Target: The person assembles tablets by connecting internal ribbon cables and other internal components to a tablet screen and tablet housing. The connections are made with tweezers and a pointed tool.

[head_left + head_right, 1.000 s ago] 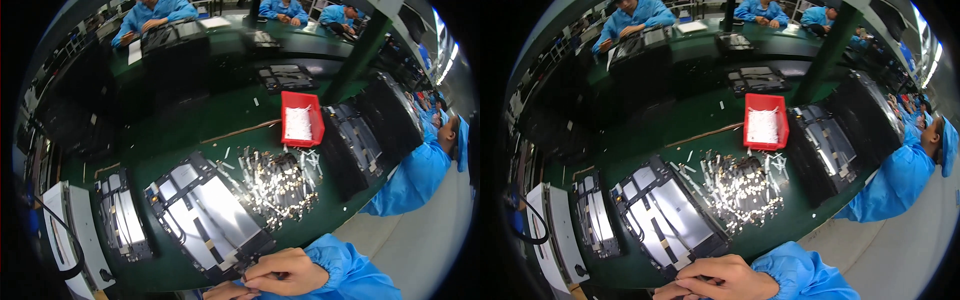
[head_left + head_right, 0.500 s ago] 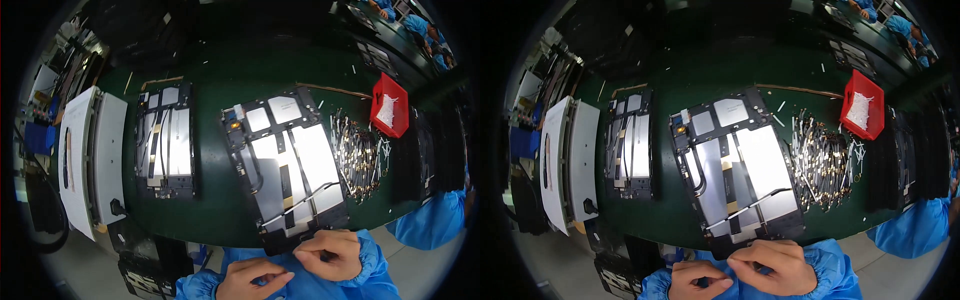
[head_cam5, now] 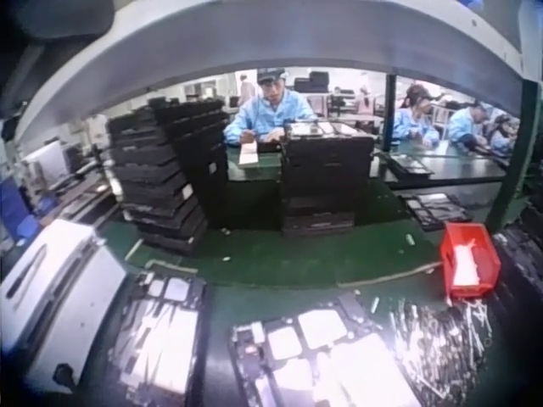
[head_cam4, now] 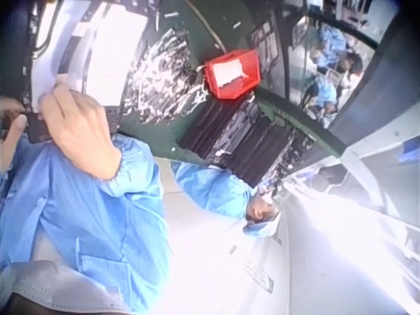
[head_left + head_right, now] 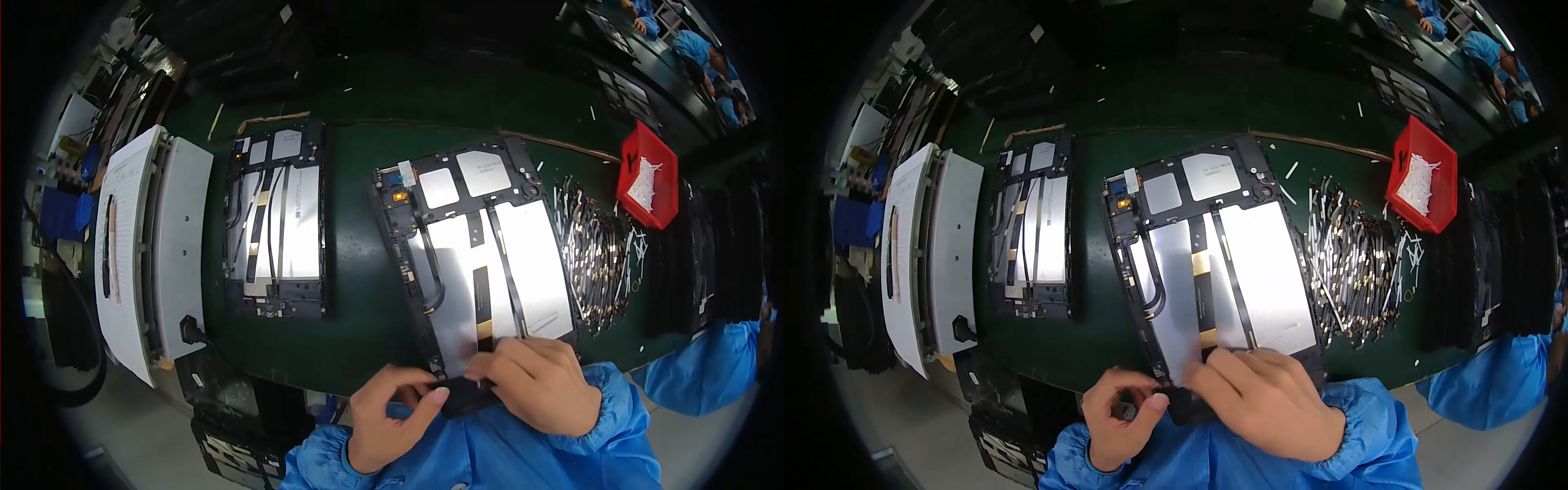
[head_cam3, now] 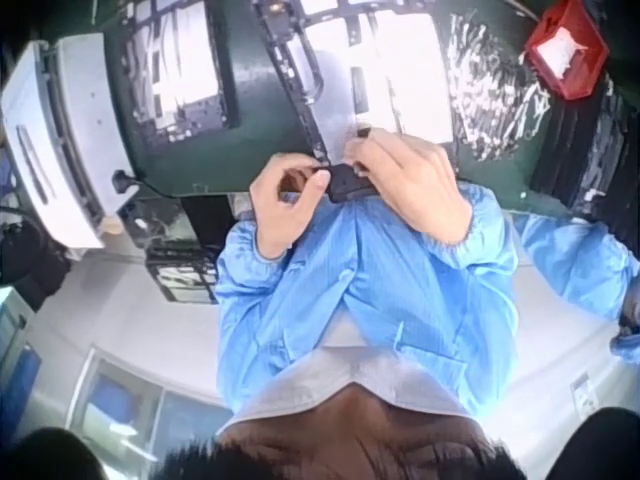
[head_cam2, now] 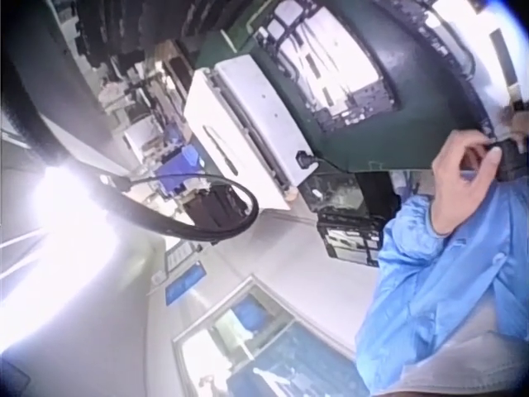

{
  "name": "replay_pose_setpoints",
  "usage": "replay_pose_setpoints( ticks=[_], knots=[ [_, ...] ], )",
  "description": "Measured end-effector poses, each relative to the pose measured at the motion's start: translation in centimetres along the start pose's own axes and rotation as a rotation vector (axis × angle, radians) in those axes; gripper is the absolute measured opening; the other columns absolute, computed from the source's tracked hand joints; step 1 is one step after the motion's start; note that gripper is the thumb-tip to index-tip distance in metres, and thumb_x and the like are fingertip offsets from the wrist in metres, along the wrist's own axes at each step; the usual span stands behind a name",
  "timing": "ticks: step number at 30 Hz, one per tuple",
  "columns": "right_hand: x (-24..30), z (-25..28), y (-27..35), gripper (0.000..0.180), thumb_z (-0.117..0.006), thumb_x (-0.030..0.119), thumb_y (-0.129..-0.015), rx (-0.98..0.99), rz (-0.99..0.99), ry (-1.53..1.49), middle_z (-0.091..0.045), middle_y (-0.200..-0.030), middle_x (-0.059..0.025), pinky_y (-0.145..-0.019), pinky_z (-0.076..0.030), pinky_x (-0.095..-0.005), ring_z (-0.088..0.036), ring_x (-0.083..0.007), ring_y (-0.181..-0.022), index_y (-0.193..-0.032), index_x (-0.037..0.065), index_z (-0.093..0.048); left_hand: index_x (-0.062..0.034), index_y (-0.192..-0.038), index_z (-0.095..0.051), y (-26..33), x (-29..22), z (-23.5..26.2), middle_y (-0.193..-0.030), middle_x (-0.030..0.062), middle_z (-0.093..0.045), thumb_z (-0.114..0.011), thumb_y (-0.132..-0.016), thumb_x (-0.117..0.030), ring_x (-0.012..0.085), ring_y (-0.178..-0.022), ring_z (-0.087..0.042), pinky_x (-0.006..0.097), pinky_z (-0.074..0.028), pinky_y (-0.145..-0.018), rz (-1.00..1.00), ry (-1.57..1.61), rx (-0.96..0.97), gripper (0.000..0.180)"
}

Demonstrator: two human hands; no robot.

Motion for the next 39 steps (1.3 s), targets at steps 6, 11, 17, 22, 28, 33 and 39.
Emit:
replay_pose_setpoints(
  ticks=[6, 11, 17, 22, 28, 33, 39],
  knots=[
    [0.8, 0.5, 1.8, 0.037, -0.064, 0.009, -0.069, -0.170, 0.079, -0.066, -0.048, -0.069, -0.0055, -0.053, -0.048, -0.0274, -0.057, -0.0178, -0.055, -0.105, 0.003, -0.059, 0.0012, -0.080, -0.065, 0.2, -0.1, 0.7, -0.069, 0.0108, -0.066, -0.071, -0.076, -0.007, 0.0136, -0.059, -0.063, 0.019, -0.043, -0.049, -0.254, -0.018, 0.067, 0.011],
    [1.8, 0.4, 1.3, 0.029, -0.073, 0.004, -0.062, -0.237, -0.034, -0.085, -0.057, -0.062, -0.0016, -0.049, -0.043, -0.0237, -0.057, -0.0157, -0.052, -0.089, 0.006, -0.065, 0.0013, -0.078, -0.065, -0.1, -0.7, 0.2, -0.066, 0.0104, -0.065, -0.071, -0.077, -0.012, 0.0128, -0.056, -0.061, 0.020, -0.043, -0.049, -0.322, -0.124, 0.013, 0.015],
    [0.0, -1.2, -0.1, 0.036, -0.060, 0.010, -0.073, -0.056, -0.035, 0.024, -0.048, -0.066, -0.0047, -0.051, -0.047, -0.0303, -0.057, -0.0188, -0.056, -0.108, 0.003, -0.056, 0.0017, -0.084, -0.062, -0.2, 0.8, -0.2, -0.068, 0.0069, -0.060, -0.067, -0.075, 0.000, 0.0097, -0.061, -0.058, 0.020, -0.044, -0.055, 0.066, 0.163, -0.180, 0.011],
    [0.3, -0.6, 0.1, 0.027, -0.059, 0.009, -0.075, -0.011, -0.028, 0.000, -0.049, -0.067, -0.0059, -0.052, -0.047, -0.0302, -0.058, -0.0199, -0.058, -0.101, 0.001, -0.058, 0.0019, -0.087, -0.052, 0.2, 1.8, 0.5, -0.065, 0.0058, -0.056, -0.062, -0.085, -0.012, 0.0095, -0.054, -0.053, 0.021, -0.042, -0.050, 0.017, 0.036, 0.000, 0.017],
    [3.6, -0.8, 1.7, 0.027, -0.075, 0.014, -0.070, -0.183, -0.032, -0.058, -0.049, -0.053, -0.0004, -0.046, -0.041, -0.0234, -0.054, -0.0136, -0.048, -0.095, 0.007, -0.068, 0.0008, -0.084, -0.052, 1.4, 0.7, 0.1, -0.072, 0.0140, -0.063, -0.054, -0.091, -0.012, 0.0107, -0.050, -0.052, 0.021, -0.040, -0.047, 0.448, 1.336, 0.220, 0.015],
    [2.7, -1.3, 1.2, 0.031, -0.077, 0.014, -0.069, -0.164, -0.153, -0.411, -0.054, -0.055, -0.0028, -0.041, -0.038, -0.0230, -0.051, -0.0124, -0.041, -0.098, 0.005, -0.069, -0.0012, -0.082, -0.051, 2.6, 0.6, -0.7, -0.067, 0.0118, -0.063, -0.052, -0.093, -0.012, 0.0080, -0.048, -0.051, 0.019, -0.039, -0.045, 0.571, 1.213, 0.350, 0.015],
    [1.5, -1.4, 1.5, 0.026, -0.078, 0.010, -0.068, -0.282, 0.055, -0.593, -0.056, -0.057, -0.0061, -0.039, -0.037, -0.0218, -0.051, -0.0123, -0.042, -0.091, 0.003, -0.070, -0.0011, -0.081, -0.050, 2.4, 0.6, -0.5, -0.056, 0.0066, -0.058, -0.051, -0.093, -0.011, 0.0069, -0.045, -0.050, 0.018, -0.037, -0.043, 0.625, 1.104, 0.536, 0.016]
  ],
)
Point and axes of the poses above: each hand's wrist, its own y-axis away from the middle knuckle, its own z-axis out of the back of the hand, x = y × z, the point moved 1 cm from there along -y, towards the middle knuckle
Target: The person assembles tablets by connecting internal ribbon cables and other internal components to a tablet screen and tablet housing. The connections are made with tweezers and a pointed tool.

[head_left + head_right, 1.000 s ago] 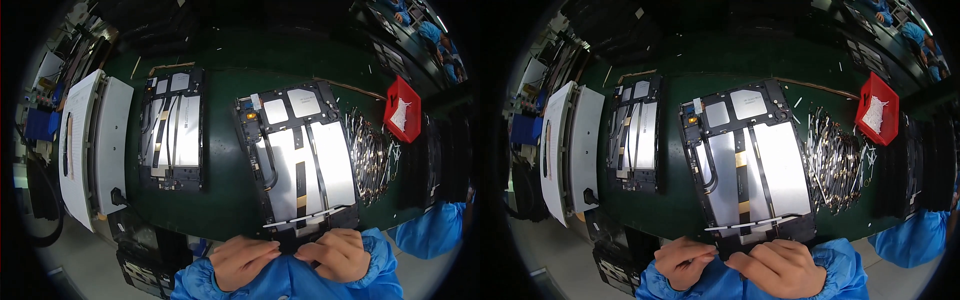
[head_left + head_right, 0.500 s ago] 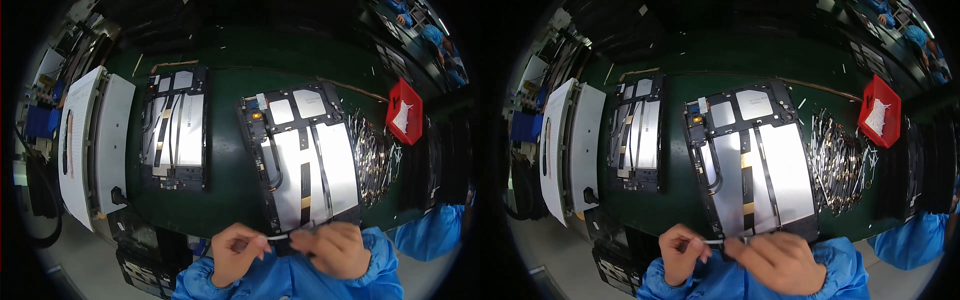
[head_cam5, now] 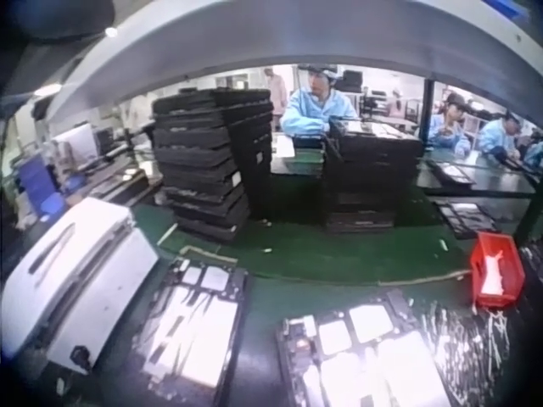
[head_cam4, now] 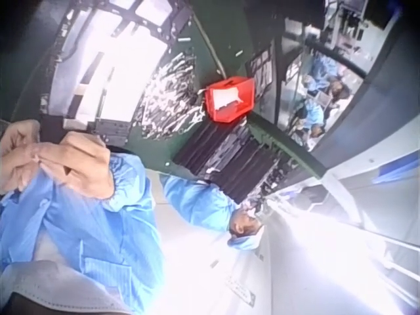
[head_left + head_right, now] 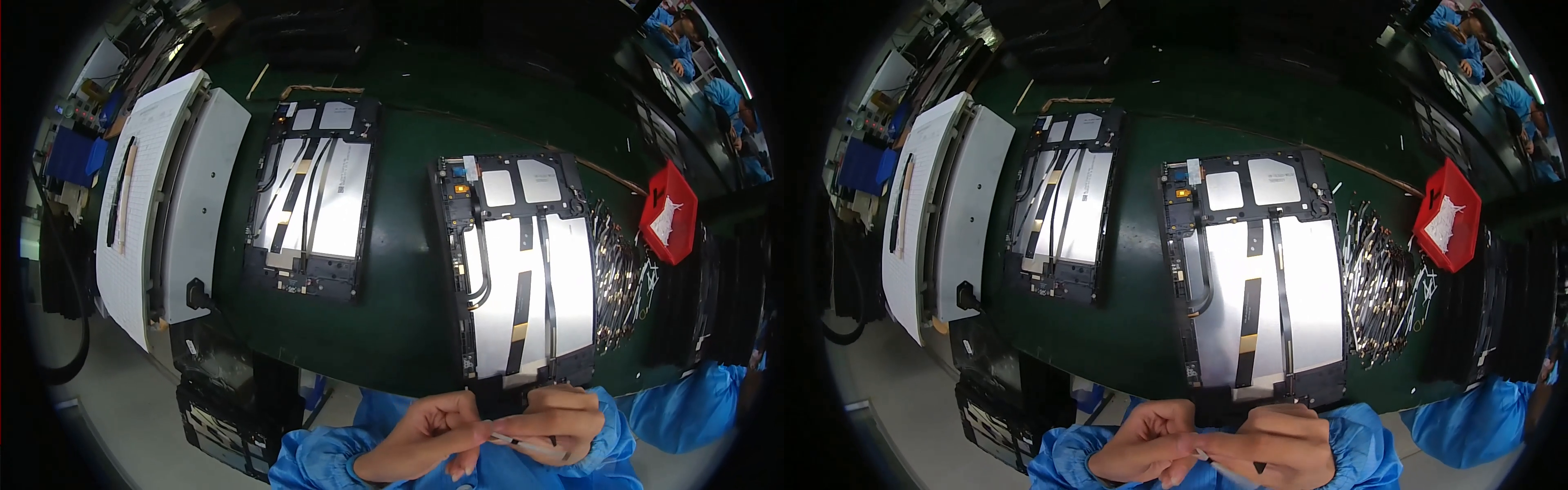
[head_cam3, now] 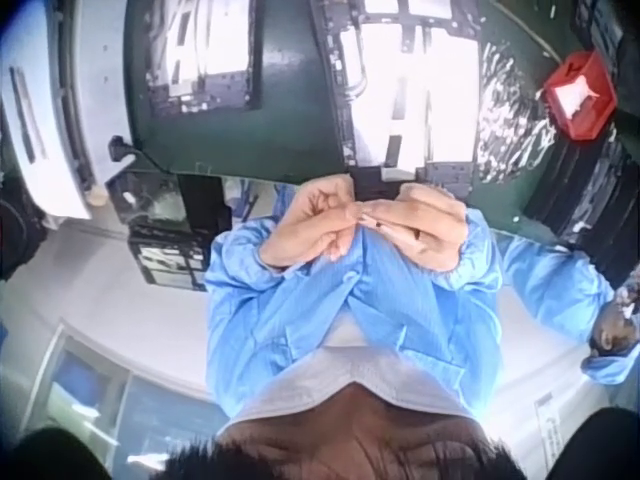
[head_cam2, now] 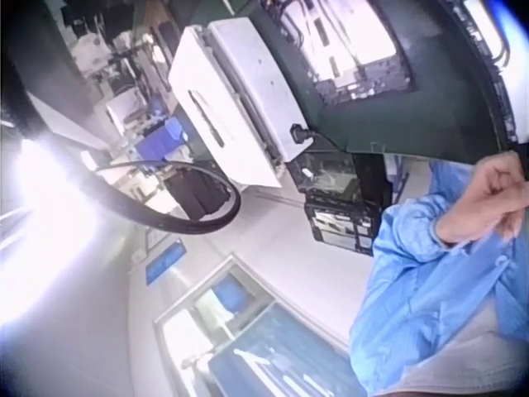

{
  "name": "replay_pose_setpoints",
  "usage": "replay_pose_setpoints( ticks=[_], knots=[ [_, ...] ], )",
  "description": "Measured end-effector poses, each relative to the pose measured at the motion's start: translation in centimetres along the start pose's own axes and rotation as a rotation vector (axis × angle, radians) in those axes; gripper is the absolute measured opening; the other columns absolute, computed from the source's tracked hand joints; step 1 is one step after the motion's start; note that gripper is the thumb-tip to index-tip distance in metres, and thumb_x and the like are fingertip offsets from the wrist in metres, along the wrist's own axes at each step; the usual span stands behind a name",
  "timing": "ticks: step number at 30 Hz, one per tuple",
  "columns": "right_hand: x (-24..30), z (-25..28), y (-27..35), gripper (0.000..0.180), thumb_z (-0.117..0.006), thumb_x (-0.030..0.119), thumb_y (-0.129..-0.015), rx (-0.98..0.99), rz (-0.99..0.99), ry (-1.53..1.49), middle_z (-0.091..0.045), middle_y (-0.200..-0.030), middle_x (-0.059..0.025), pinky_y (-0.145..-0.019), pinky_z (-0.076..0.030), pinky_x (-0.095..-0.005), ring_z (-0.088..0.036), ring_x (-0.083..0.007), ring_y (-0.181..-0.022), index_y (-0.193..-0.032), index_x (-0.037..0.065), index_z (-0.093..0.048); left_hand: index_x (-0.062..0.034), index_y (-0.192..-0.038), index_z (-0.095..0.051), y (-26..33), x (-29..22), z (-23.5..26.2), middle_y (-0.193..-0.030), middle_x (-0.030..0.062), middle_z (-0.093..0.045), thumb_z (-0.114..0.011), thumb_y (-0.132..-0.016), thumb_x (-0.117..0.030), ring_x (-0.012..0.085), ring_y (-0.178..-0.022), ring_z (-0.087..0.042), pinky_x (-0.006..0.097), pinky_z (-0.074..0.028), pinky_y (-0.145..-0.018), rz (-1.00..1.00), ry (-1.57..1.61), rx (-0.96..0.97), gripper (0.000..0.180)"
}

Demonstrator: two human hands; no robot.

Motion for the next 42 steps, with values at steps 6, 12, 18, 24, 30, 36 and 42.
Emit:
replay_pose_setpoints(
  ticks=[6, 12, 18, 24, 30, 36, 42],
  knots=[
    [0.6, -0.6, -0.2, 0.014, -0.075, 0.006, -0.068, -0.197, -0.192, -0.029, -0.061, -0.064, -0.0106, -0.040, -0.036, -0.0209, -0.050, -0.0115, -0.044, -0.076, -0.001, -0.066, 0.0016, -0.089, -0.055, 0.9, -0.8, -0.4, -0.088, 0.0125, -0.056, -0.049, -0.092, -0.011, 0.0121, -0.072, -0.056, 0.022, -0.041, -0.060, -0.202, 0.038, -0.066, 0.014],
    [-1.1, -0.1, -2.5, 0.011, -0.068, -0.001, -0.071, -0.014, -0.228, 0.216, -0.060, -0.072, -0.0138, -0.046, -0.044, -0.0264, -0.056, -0.0192, -0.052, -0.079, -0.005, -0.062, 0.0031, -0.110, -0.059, 0.8, -1.6, -0.4, -0.115, 0.0133, -0.051, -0.059, -0.086, -0.017, 0.0209, -0.104, -0.052, 0.031, -0.039, -0.090, -0.555, -0.830, -0.334, 0.031],
    [-0.6, -0.5, -3.0, 0.012, -0.068, -0.001, -0.069, 0.010, -0.279, 0.371, -0.059, -0.075, -0.0131, -0.047, -0.046, -0.0284, -0.058, -0.0199, -0.054, -0.080, -0.005, -0.063, 0.0062, -0.127, -0.046, 1.5, -1.0, -0.6, -0.137, 0.0127, -0.028, -0.050, -0.091, -0.026, 0.0246, -0.125, -0.031, 0.034, -0.022, -0.102, -0.457, -0.777, -0.199, 0.049],
    [-0.7, -0.3, -2.9, 0.013, -0.067, 0.001, -0.069, -0.006, -0.343, 0.370, -0.057, -0.071, -0.0108, -0.044, -0.044, -0.0258, -0.054, -0.0168, -0.048, -0.080, -0.004, -0.063, 0.0063, -0.119, -0.053, 1.1, -1.1, 0.9, -0.139, 0.0121, -0.024, -0.043, -0.094, -0.032, 0.0247, -0.130, -0.026, 0.036, -0.021, -0.104, -0.341, -0.542, -0.161, 0.047],
    [-0.3, -0.1, -3.2, 0.013, -0.067, 0.001, -0.069, 0.050, -0.388, 0.372, -0.057, -0.072, -0.0108, -0.046, -0.045, -0.0262, -0.056, -0.0179, -0.051, -0.080, -0.004, -0.063, 0.0024, -0.096, -0.061, 0.2, -1.3, 1.5, -0.119, 0.0143, -0.046, -0.051, -0.089, -0.021, 0.0202, -0.109, -0.044, 0.034, -0.033, -0.094, -0.404, -0.477, -0.275, 0.026],
    [-1.0, 0.0, -2.9, 0.019, -0.067, 0.006, -0.070, 0.166, -0.278, 0.361, -0.054, -0.084, -0.0101, -0.058, -0.050, -0.0320, -0.060, -0.0262, -0.070, -0.086, -0.001, -0.060, 0.0007, -0.093, -0.058, -0.6, -1.3, 2.4, -0.111, 0.0135, -0.044, -0.052, -0.089, -0.010, 0.0184, -0.102, -0.046, 0.029, -0.035, -0.090, -0.454, -0.512, -0.284, 0.013],
    [-0.5, 0.0, -3.4, 0.021, -0.066, 0.002, -0.068, 0.206, -0.355, 0.381, -0.051, -0.088, -0.0090, -0.060, -0.050, -0.0335, -0.059, -0.0266, -0.078, -0.088, -0.001, -0.059, 0.0013, -0.095, -0.055, -1.8, -1.1, 2.2, -0.101, 0.0128, -0.048, -0.059, -0.083, -0.003, 0.0178, -0.094, -0.048, 0.027, -0.037, -0.085, -0.580, -0.693, -0.355, 0.014]
  ],
)
Point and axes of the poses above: each hand's wrist, its own y-axis away from the middle knuckle, its own z-axis out of the back of the hand, x = y × z, the point moved 1 cm from there along -y, towards the middle knuckle
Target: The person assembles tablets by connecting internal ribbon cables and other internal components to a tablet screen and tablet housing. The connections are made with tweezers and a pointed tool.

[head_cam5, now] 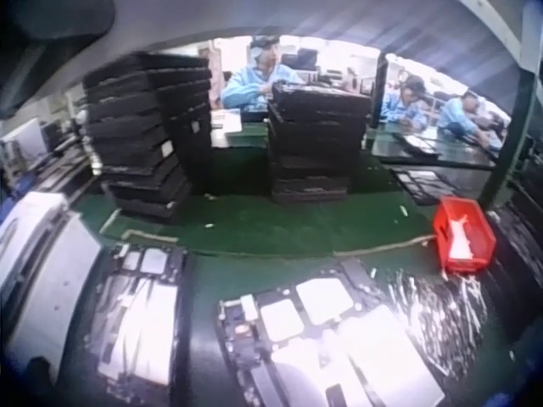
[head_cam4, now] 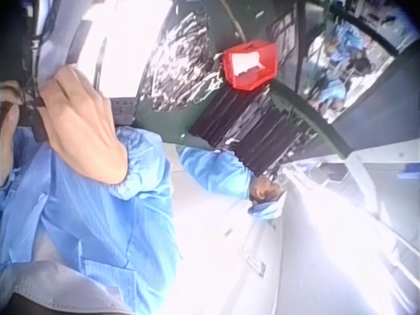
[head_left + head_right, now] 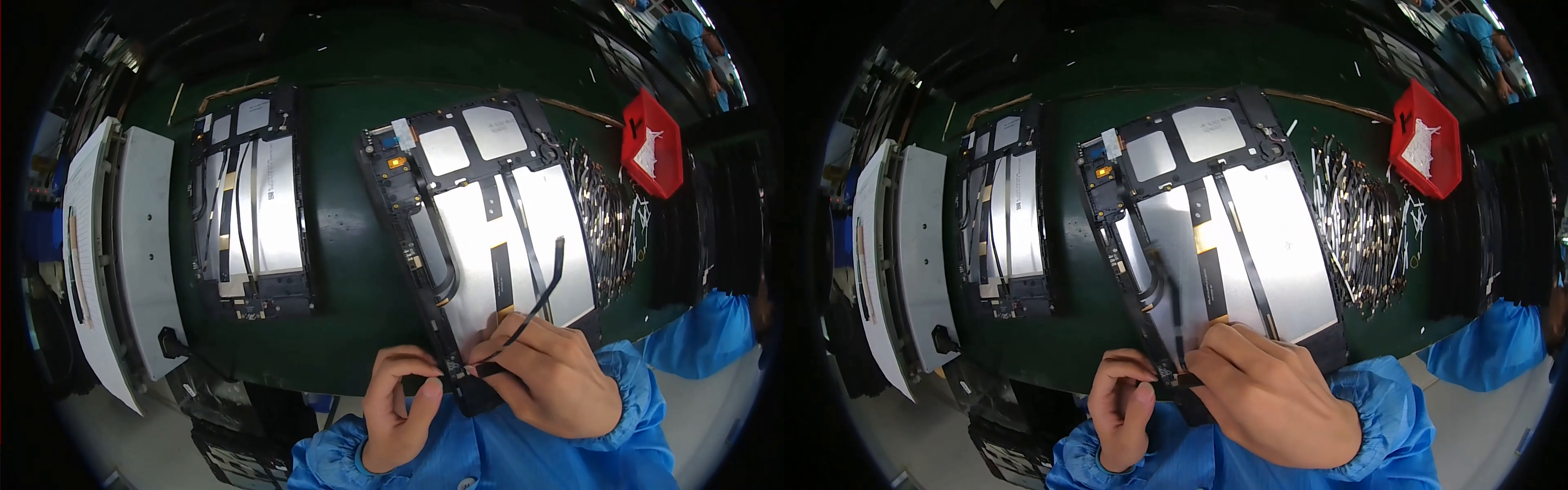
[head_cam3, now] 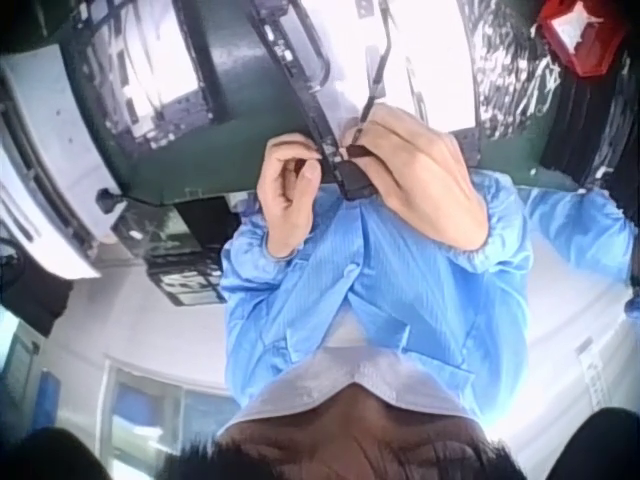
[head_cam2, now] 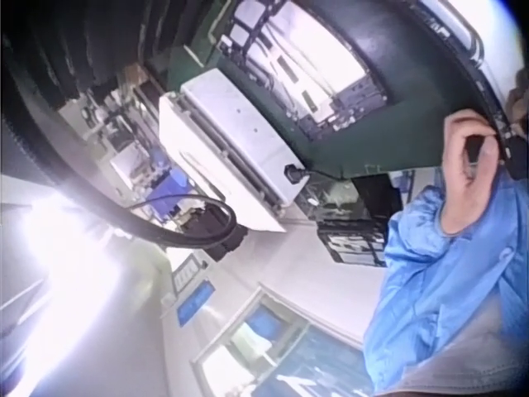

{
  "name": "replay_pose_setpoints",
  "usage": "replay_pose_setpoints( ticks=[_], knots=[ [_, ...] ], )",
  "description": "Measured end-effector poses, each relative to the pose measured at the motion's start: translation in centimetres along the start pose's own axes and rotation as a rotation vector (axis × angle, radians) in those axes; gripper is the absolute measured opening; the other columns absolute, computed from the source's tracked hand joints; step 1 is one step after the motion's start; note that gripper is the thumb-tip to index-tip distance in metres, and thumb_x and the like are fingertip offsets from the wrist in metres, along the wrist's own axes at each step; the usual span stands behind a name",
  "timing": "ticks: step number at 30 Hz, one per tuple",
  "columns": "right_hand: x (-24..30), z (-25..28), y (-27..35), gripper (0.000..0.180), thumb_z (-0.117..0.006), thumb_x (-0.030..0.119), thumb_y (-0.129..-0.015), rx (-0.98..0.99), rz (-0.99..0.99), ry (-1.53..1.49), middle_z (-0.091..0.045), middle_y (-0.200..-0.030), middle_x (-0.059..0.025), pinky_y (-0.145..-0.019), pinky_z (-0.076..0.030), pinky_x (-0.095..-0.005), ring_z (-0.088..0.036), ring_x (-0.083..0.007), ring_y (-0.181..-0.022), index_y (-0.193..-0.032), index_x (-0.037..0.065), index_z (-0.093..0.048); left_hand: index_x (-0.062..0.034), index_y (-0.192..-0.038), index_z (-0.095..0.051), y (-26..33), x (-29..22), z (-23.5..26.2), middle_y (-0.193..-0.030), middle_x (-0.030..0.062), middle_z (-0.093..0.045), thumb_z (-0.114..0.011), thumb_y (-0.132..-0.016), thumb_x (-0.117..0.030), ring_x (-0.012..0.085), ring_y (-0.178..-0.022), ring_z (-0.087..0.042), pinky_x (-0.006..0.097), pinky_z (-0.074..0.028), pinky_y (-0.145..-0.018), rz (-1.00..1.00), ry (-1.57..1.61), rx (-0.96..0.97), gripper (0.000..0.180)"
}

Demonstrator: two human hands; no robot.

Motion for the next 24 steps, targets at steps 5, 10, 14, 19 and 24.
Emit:
replay_pose_setpoints(
  ticks=[5, 10, 14, 19, 24],
  knots=[
    [0.2, -0.2, 0.0, 0.021, -0.064, 0.001, -0.068, -0.037, 0.006, -0.004, -0.051, -0.087, -0.0093, -0.060, -0.049, -0.0337, -0.058, -0.0259, -0.077, -0.087, -0.001, -0.058, 0.0000, -0.089, -0.053, -0.5, 0.5, -0.6, -0.096, 0.0115, -0.049, -0.062, -0.080, -0.002, 0.0174, -0.085, -0.050, 0.027, -0.040, -0.079, -0.069, -0.067, -0.083, 0.013],
    [0.6, -0.3, 0.1, 0.020, -0.064, 0.002, -0.068, -0.048, -0.017, -0.001, -0.051, -0.086, -0.0094, -0.061, -0.049, -0.0341, -0.058, -0.0262, -0.078, -0.087, -0.002, -0.059, -0.0011, -0.085, -0.054, -1.2, 0.3, -0.5, -0.085, 0.0100, -0.052, -0.067, -0.075, -0.002, 0.0178, -0.075, -0.053, 0.026, -0.043, -0.069, -0.174, -0.284, -0.091, 0.016],
    [0.6, -0.1, 0.1, 0.020, -0.064, 0.002, -0.069, -0.022, -0.013, 0.009, -0.052, -0.084, -0.0098, -0.063, -0.049, -0.0347, -0.058, -0.0269, -0.079, -0.088, -0.002, -0.059, -0.0010, -0.082, -0.056, -2.2, -1.1, 0.4, -0.080, 0.0087, -0.054, -0.071, -0.072, -0.002, 0.0158, -0.073, -0.055, 0.026, -0.044, -0.065, -0.161, -0.436, 0.040, 0.019],
    [0.4, -0.4, 0.4, 0.018, -0.065, 0.002, -0.072, -0.034, 0.059, -0.188, -0.054, -0.080, -0.0098, -0.059, -0.049, -0.0343, -0.059, -0.0273, -0.070, -0.089, 0.000, -0.060, 0.0005, -0.084, -0.057, -2.8, -0.6, 1.6, -0.086, 0.0092, -0.057, -0.069, -0.075, -0.001, 0.0129, -0.079, -0.056, 0.025, -0.045, -0.070, 0.060, -0.145, 0.160, 0.016],
    [1.3, -1.3, 0.7, 0.023, -0.070, 0.011, -0.073, -0.175, 0.014, 0.033, -0.048, -0.075, -0.0079, -0.053, -0.047, -0.0318, -0.058, -0.0235, -0.062, -0.091, 0.002, -0.059, 0.0026, -0.096, -0.060, -0.2, 0.0, 2.7, -0.092, 0.0107, -0.061, -0.063, -0.085, -0.009, 0.0157, -0.085, -0.059, 0.026, -0.047, -0.077, 0.308, 0.128, 0.200, 0.016]
  ],
)
Point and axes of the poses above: each hand's wrist, its own y-axis away from the middle knuckle, its own z-axis out of the back of the hand, x = y × z, the point moved 1 cm from there along -y, towards the middle knuckle
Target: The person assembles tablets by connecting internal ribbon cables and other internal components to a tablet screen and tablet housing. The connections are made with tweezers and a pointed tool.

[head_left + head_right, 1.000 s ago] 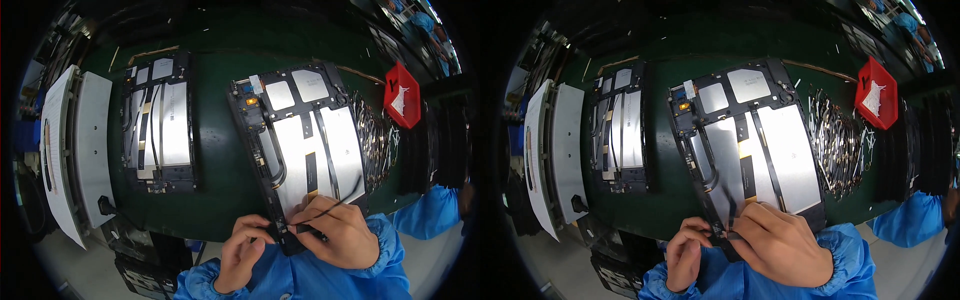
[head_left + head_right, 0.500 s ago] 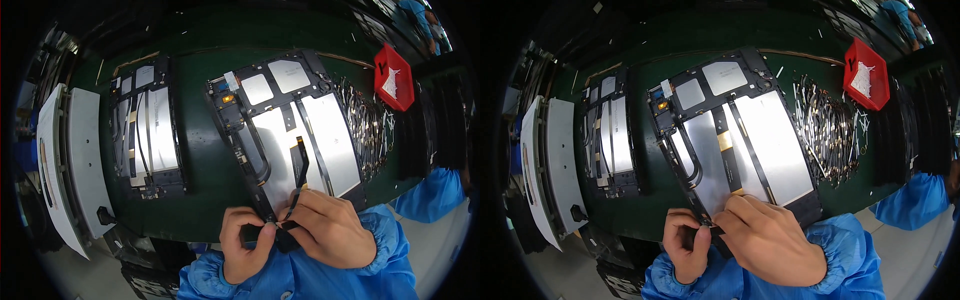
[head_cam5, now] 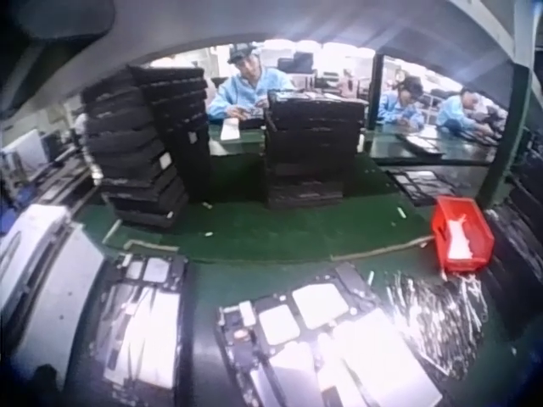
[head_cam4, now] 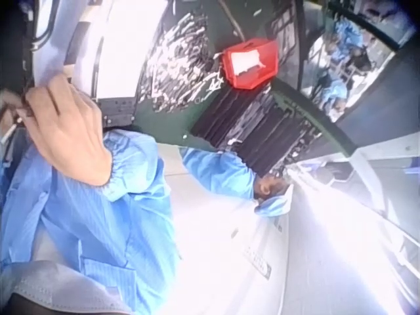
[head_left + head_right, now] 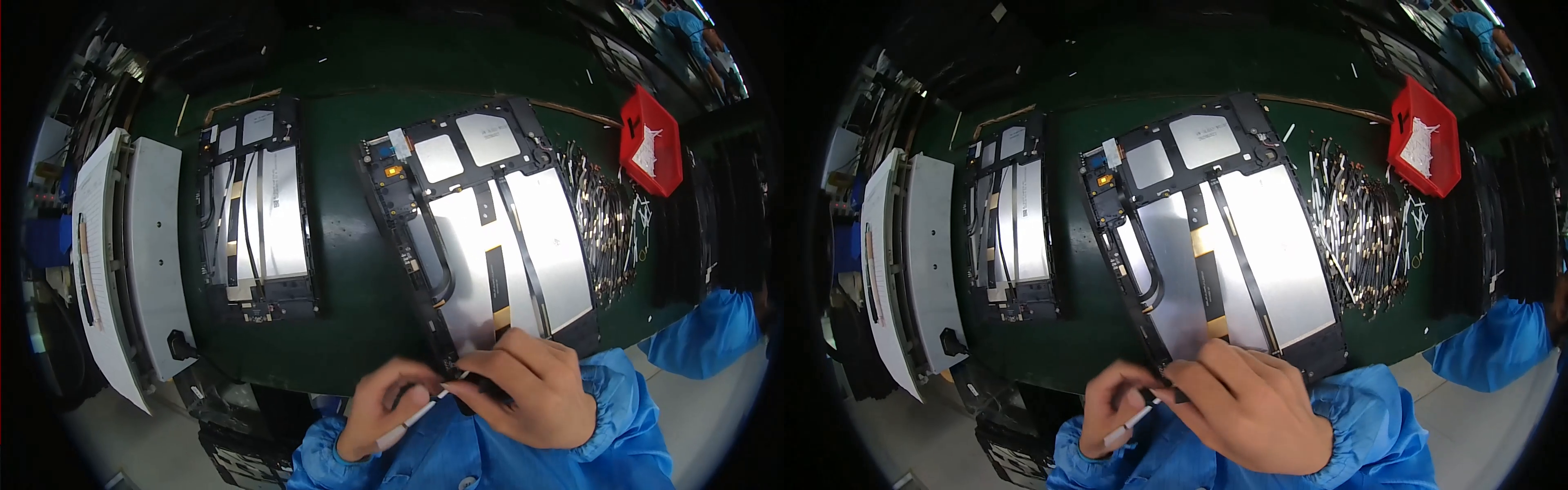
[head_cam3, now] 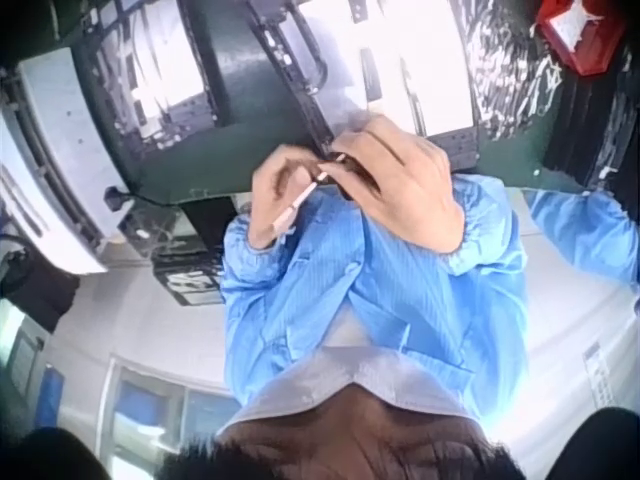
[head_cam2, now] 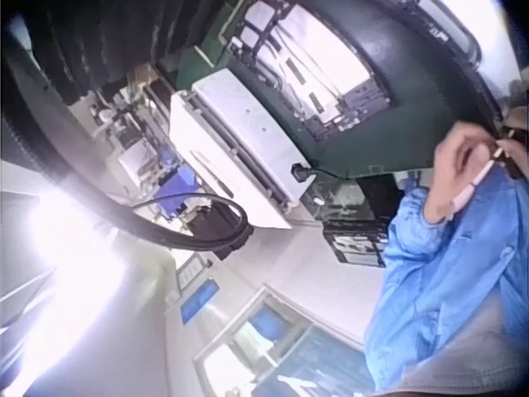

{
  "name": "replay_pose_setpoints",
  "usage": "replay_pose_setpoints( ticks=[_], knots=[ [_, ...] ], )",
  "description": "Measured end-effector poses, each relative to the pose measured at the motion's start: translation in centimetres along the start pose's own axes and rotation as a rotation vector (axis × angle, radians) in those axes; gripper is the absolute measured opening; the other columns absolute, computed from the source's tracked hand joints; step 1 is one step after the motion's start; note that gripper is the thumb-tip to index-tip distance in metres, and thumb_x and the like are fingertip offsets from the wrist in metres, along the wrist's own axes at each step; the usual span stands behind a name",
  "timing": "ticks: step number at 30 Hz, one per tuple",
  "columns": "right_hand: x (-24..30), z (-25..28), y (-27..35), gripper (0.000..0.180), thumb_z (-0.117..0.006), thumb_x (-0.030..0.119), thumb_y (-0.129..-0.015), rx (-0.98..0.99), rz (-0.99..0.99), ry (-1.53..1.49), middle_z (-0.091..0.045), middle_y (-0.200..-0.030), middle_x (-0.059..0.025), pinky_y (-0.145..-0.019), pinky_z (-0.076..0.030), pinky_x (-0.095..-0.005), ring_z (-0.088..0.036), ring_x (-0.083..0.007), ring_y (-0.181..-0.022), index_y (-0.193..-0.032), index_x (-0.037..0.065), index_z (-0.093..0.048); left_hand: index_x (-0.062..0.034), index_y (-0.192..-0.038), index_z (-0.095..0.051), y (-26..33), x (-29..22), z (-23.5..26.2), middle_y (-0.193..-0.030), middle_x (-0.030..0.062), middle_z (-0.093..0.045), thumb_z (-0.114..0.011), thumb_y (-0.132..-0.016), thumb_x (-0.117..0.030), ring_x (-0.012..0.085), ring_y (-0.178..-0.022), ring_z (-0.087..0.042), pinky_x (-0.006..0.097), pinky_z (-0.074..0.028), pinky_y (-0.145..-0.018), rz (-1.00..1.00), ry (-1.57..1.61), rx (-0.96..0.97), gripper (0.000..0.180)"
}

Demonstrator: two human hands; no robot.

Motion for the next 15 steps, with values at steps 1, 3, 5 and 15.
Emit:
replay_pose_setpoints(
  ticks=[1, 3, 5, 15],
  knots=[
    [0.0, -0.1, 0.3, 0.023, -0.072, 0.013, -0.071, -0.024, -0.020, 0.055, -0.047, -0.074, -0.0068, -0.052, -0.047, -0.0304, -0.057, -0.0213, -0.060, -0.088, 0.003, -0.059, 0.0017, -0.097, -0.061, 0.7, 0.2, 0.2, -0.091, 0.0107, -0.062, -0.063, -0.084, -0.009, 0.0160, -0.085, -0.060, 0.027, -0.047, -0.076, -0.037, -0.122, 0.030, 0.017],
    [-0.5, -0.7, 0.8, 0.022, -0.071, 0.012, -0.070, -0.041, -0.005, 0.049, -0.048, -0.075, -0.0062, -0.053, -0.047, -0.0301, -0.057, -0.0207, -0.060, -0.087, 0.003, -0.061, -0.0006, -0.098, -0.064, 1.3, 0.4, 0.3, -0.091, 0.0116, -0.066, -0.066, -0.082, -0.008, 0.0160, -0.081, -0.063, 0.026, -0.049, -0.074, -0.083, -0.291, 0.065, 0.018],
    [-0.9, -0.9, 1.1, 0.021, -0.071, 0.010, -0.069, -0.060, 0.009, 0.043, -0.048, -0.075, -0.0057, -0.053, -0.047, -0.0298, -0.057, -0.0201, -0.060, -0.087, 0.002, -0.062, -0.0006, -0.097, -0.065, 1.9, 0.2, 0.3, -0.091, 0.0119, -0.066, -0.067, -0.081, -0.007, 0.0159, -0.080, -0.063, 0.026, -0.049, -0.073, -0.055, -0.313, 0.053, 0.018],
    [-0.6, 0.2, 1.5, 0.019, -0.073, 0.007, -0.073, -0.091, 0.064, -0.418, -0.065, -0.079, -0.0137, -0.057, -0.053, -0.0275, -0.065, -0.0225, -0.062, -0.089, 0.000, -0.066, -0.0002, -0.091, -0.065, 0.6, -2.0, -2.9, -0.084, 0.0147, -0.066, -0.069, -0.077, -0.002, 0.0180, -0.072, -0.063, 0.025, -0.049, -0.062, -0.335, -0.266, 0.009, 0.015]
  ],
)
Point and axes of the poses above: each hand's wrist, its own y-axis away from the middle knuckle, its own z-axis out of the back of the hand, x = y × z, the point moved 1 cm from there along -y, towards the middle knuckle
